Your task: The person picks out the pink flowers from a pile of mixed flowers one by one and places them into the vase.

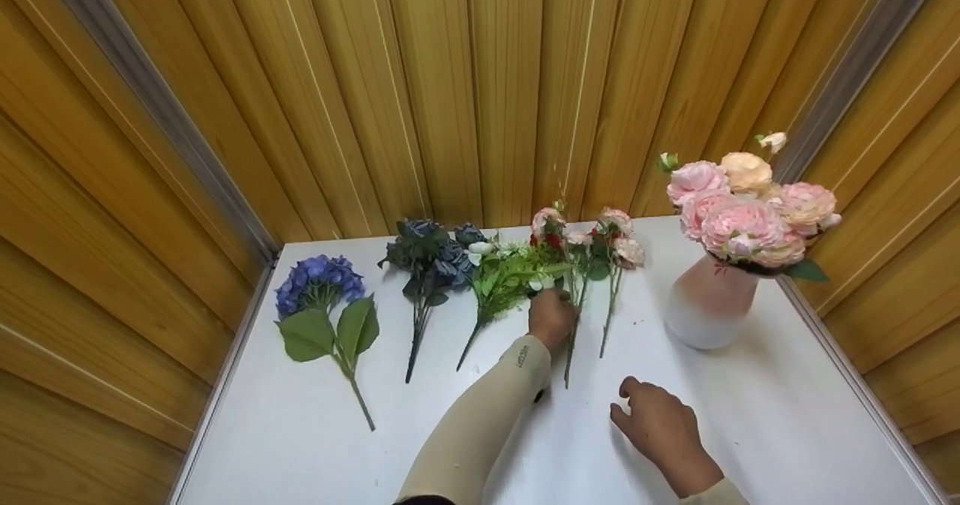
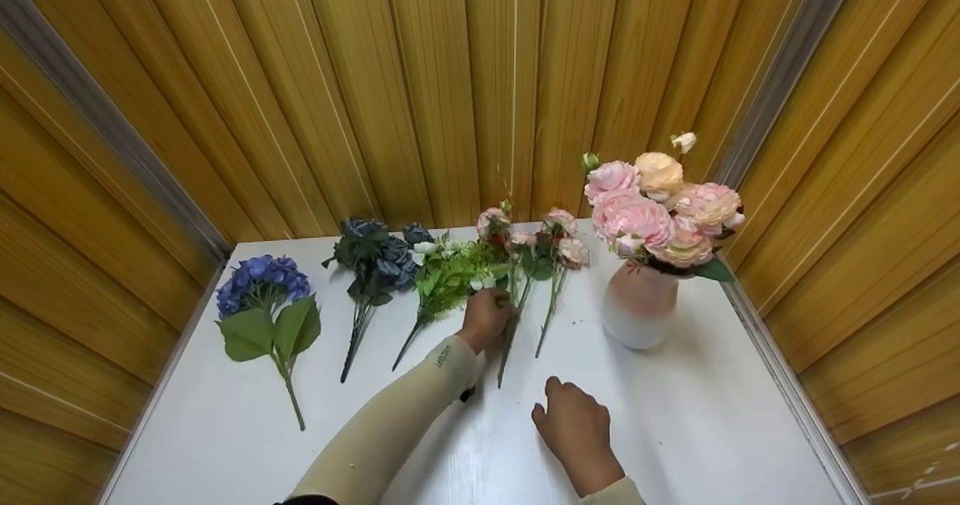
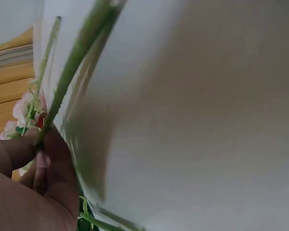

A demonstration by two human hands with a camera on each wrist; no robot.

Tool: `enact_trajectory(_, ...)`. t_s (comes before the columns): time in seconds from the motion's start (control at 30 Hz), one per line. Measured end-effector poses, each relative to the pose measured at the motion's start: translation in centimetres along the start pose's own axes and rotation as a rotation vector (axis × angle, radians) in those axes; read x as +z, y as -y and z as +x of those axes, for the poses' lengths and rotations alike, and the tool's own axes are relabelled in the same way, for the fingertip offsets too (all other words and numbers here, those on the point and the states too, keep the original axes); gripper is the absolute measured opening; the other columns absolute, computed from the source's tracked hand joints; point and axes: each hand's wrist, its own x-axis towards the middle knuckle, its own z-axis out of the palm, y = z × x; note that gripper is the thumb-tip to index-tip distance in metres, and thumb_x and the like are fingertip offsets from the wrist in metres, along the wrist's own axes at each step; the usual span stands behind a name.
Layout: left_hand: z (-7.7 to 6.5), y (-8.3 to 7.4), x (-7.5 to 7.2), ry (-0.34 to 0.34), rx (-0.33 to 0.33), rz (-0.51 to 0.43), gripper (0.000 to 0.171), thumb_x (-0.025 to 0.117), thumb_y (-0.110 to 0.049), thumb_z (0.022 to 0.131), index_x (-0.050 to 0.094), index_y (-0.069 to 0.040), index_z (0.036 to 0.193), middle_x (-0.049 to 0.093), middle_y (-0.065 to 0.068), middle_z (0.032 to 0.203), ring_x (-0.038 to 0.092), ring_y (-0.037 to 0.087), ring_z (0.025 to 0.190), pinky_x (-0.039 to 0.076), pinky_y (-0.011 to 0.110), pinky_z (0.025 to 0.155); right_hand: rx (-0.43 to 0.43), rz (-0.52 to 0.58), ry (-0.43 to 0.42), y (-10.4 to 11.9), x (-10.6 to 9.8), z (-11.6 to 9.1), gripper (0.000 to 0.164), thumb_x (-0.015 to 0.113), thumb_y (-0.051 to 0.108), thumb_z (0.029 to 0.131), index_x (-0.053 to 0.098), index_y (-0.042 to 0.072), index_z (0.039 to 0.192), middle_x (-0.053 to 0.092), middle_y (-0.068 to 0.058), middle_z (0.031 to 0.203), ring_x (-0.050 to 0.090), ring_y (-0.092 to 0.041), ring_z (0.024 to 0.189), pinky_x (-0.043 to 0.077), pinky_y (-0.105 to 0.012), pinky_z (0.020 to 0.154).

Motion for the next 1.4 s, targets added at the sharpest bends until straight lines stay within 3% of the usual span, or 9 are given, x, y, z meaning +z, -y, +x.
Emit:
enact_trajectory(0.13,-1.4,0.2,-1.5,0.054,0.016,-0.174,0.037,0.080,-0.005,0.105,0.077,0.001,0.141,0.085,0.012,0.117,0.080,0.017,0.092,0.067,0.033,0.076,-0.024,0.009,-0.014,0.7,0.2,0.3,0.026,0.084,0.024,0.100,0.079,0.005,0.117,0.080,-0.004,0.089,0.070,-0.019,0.072,0.058,-0.048,0.059)
enact_trajectory(0.23,-3.0,-0.1,-2.5,0.084,0.025,-0.283,0.042,0.078,-0.003,0.106,0.072,0.001,0.148,0.083,0.010,0.114,0.083,0.024,0.089,0.064,0.029,0.068,-0.046,0.021,-0.050,1.5,0.3,0.6,0.027,0.083,0.024,0.101,0.080,0.004,0.119,0.083,-0.007,0.093,0.074,-0.021,0.075,0.058,-0.047,0.059)
enact_trajectory(0.37,-5.3,-0.9,-3.7,0.111,0.044,-0.367,0.043,0.078,-0.003,0.107,0.070,0.002,0.149,0.081,0.010,0.112,0.085,0.033,0.099,0.071,0.036,0.071,-0.085,0.057,-0.124,2.7,0.4,1.0,0.031,0.082,0.027,0.104,0.080,0.004,0.123,0.086,-0.010,0.104,0.080,-0.028,0.082,0.061,-0.048,0.059)
enact_trajectory(0.53,-7.6,-2.0,-4.9,0.148,0.079,-0.471,0.042,0.081,-0.005,0.105,0.071,0.002,0.145,0.081,0.009,0.114,0.084,0.018,0.096,0.074,0.041,0.079,-0.099,0.159,-0.220,3.8,0.2,1.9,0.034,0.079,0.028,0.108,0.078,0.003,0.131,0.087,-0.013,0.112,0.081,-0.032,0.084,0.060,-0.048,0.059)
enact_trajectory(0.77,-10.4,-1.8,-6.5,0.173,0.126,-0.522,0.034,0.083,-0.003,0.103,0.076,-0.001,0.136,0.084,0.011,0.114,0.083,0.016,0.099,0.073,0.032,0.077,-0.097,0.329,-0.203,5.0,0.9,2.1,0.021,0.072,0.022,0.112,0.080,0.009,0.126,0.087,-0.012,0.111,0.079,-0.023,0.082,0.058,-0.039,0.063)
enact_trajectory(0.93,-10.7,-1.7,-8.0,0.196,0.134,-0.517,0.048,0.088,-0.006,0.100,0.074,-0.003,0.146,0.082,0.013,0.129,0.082,0.016,0.113,0.072,0.032,0.088,-0.082,0.362,-0.171,5.0,1.2,1.4,0.016,0.072,0.018,0.111,0.079,0.010,0.124,0.087,-0.011,0.112,0.074,-0.015,0.080,0.055,-0.033,0.062)
enact_trajectory(1.07,-10.0,-2.1,-9.3,0.256,0.118,-0.613,0.055,0.084,-0.010,0.104,0.067,-0.003,0.156,0.078,0.016,0.141,0.081,0.019,0.119,0.072,0.035,0.092,-0.044,0.348,-0.155,4.7,1.1,0.8,0.015,0.073,0.018,0.111,0.080,0.010,0.122,0.087,-0.010,0.111,0.073,-0.013,0.079,0.054,-0.031,0.062)
enact_trajectory(1.33,-8.7,-2.9,-12.1,0.134,0.096,-0.715,0.026,0.071,-0.020,0.115,0.081,-0.004,0.132,0.087,0.013,0.124,0.085,0.016,0.103,0.073,0.032,0.079,-0.088,0.334,-0.117,5.7,1.4,0.8,0.013,0.076,0.019,0.110,0.080,0.011,0.119,0.087,-0.008,0.109,0.073,-0.011,0.078,0.054,-0.031,0.061)
enact_trajectory(1.4,-8.9,-2.7,-12.3,0.112,0.075,-0.721,0.022,0.072,-0.018,0.114,0.082,-0.003,0.126,0.088,0.012,0.119,0.085,0.015,0.099,0.072,0.031,0.077,-0.102,0.338,-0.078,5.9,1.1,0.9,0.021,0.076,0.021,0.110,0.078,0.010,0.127,0.087,-0.011,0.116,0.075,-0.012,0.082,0.055,-0.031,0.063)
